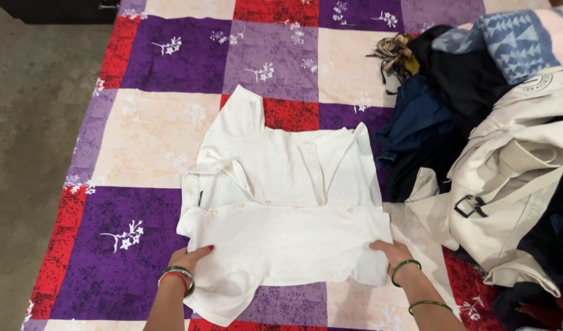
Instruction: The person folds a black patterned shirt, a white collared shirt, and a pair of light-colored cargo pants on a bed and then places the shirts inside a closet shelf next to other garments.
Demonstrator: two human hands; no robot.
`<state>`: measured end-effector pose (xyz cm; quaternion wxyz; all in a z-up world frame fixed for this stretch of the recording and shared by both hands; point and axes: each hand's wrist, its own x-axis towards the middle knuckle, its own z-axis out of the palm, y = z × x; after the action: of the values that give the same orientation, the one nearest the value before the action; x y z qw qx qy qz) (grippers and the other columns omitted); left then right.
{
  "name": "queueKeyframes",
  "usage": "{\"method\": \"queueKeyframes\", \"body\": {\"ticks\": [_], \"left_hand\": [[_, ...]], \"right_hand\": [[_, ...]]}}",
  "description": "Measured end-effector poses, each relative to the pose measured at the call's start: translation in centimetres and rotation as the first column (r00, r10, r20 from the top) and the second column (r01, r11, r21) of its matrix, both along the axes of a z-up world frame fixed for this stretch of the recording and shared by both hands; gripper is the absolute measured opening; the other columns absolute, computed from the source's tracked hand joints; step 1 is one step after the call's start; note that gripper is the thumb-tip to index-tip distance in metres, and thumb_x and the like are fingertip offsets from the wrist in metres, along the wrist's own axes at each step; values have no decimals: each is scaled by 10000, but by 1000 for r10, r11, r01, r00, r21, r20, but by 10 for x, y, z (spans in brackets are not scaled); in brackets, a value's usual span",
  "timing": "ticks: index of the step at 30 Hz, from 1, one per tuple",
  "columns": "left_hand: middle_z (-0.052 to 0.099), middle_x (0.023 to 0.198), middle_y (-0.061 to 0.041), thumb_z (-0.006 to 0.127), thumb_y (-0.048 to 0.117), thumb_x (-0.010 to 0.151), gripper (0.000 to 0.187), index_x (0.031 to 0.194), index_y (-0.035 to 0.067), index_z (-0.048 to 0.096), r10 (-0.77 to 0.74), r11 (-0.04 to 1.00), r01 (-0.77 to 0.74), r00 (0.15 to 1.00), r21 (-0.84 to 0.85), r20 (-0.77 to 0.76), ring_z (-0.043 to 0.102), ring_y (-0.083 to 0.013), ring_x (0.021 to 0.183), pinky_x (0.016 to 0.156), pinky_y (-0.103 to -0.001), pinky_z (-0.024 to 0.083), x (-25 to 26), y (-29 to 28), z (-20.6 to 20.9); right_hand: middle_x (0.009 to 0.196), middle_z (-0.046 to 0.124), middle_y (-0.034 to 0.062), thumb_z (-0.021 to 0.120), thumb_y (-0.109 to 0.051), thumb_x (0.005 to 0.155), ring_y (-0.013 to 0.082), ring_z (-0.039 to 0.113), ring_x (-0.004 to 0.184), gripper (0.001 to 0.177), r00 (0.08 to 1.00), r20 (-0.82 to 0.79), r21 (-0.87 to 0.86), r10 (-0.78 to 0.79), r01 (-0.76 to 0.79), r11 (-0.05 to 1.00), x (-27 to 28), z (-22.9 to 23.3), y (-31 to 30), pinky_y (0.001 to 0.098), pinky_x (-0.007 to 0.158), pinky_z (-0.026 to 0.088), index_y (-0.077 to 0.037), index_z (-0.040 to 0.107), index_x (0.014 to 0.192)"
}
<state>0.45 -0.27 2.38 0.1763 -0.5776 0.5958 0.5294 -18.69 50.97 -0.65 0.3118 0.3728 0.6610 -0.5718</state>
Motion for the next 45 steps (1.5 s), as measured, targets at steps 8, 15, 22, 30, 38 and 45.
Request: {"method": "queueKeyframes", "body": {"ticks": [8,15,22,30,38,45], "left_hand": [[692,1271,-273,913,277,719,800,1323,-140,597,288,940,-277,957,198,-29,675,-379,1136,1010,-389,501,5,-12,-6],[699,1254,-190,796,140,784,564,1297,-22,628,423,834,-317,893,451,-153,670,-337,1137,1017,-461,542,3,-24,55],[666,1284,-148,646,-21,803,538,1330,59,574,458,837,-121,690,534,-561,631,-308,1195,1049,-498,493,1,-38,107],[663,1271,-144,626,-58,844,471,1289,54,522,480,876,-123,308,466,-821,633,-291,1204,1062,-477,485,29,-26,184],[682,1186,-149,633,-48,875,419,1271,23,515,300,952,-100,128,288,-945,672,-265,1112,1009,-452,523,110,0,278],[710,1020,-91,692,-39,856,436,1255,28,530,251,963,-207,450,174,-857,697,-203,907,817,-365,551,87,-28,236]], "right_hand": [[1144,735,234,838,-63,741,364,739,967,567,972,234,-88,-13,34,996,1,39,-5,514,815,613,84,617,1242],[1208,685,190,756,-3,823,324,713,1009,543,967,-143,-188,-209,181,965,7,67,-3,482,843,605,1,532,1318],[1232,686,60,691,-100,894,237,649,1130,429,899,-286,-500,-332,156,852,11,139,-22,433,994,511,-63,591,1309],[1241,685,72,663,-133,938,223,636,1191,321,788,-466,-652,-403,2,758,20,213,-19,419,1113,464,-11,611,1229],[1148,686,63,672,-77,955,235,650,1108,202,693,-567,-713,-445,-143,687,59,273,39,462,1020,498,-48,651,1153],[1088,722,46,666,-78,938,207,663,1029,180,813,-509,-504,-282,-16,863,40,242,10,384,905,519,-32,693,1109]]}}
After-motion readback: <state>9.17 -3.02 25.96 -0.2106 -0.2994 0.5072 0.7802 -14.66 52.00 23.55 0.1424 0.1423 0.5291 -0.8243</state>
